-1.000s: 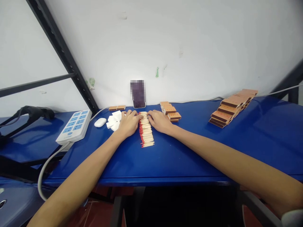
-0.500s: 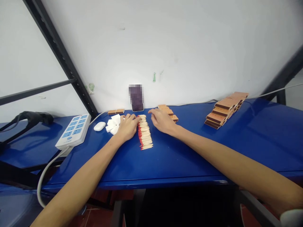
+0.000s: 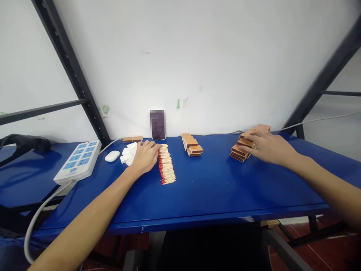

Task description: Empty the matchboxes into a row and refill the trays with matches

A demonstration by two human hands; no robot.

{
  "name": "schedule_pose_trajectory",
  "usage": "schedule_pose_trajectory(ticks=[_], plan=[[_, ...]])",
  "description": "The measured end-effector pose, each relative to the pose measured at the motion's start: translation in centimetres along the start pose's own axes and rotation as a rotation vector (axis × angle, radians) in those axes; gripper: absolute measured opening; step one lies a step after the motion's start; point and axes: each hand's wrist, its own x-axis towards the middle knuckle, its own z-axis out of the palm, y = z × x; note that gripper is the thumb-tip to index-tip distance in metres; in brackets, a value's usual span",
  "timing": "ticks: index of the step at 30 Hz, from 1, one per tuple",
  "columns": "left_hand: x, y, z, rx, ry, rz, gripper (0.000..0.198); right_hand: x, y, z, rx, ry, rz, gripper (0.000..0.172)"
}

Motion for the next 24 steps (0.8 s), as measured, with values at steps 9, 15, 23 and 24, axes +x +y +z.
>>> schedule_pose_trajectory(ticks=[9, 15, 23, 24], plan=[[-0.6, -0.2, -0.6, -0.045, 0.036, 0.057, 0.033, -1.3, -0.2, 2.1, 0.024, 0.047, -0.122, 0.036], [-0.7, 0.5, -0.9, -0.133, 0.025, 0.145, 0.032, -2.2, -0.1, 2.3, 0.045, 0.066, -0.103, 0.035], [-0.6, 1.2, -0.8, -0.248, 0.146, 0.151, 0.033, -4.0, -5.3, -1.2, 0.425, 0.328, -0.274, 0.032], [-0.6, 1.3, -0.9, -0.259, 0.164, 0.157, 0.033, -3.9, -6.3, -1.7, 0.476, 0.342, -0.339, 0.029]])
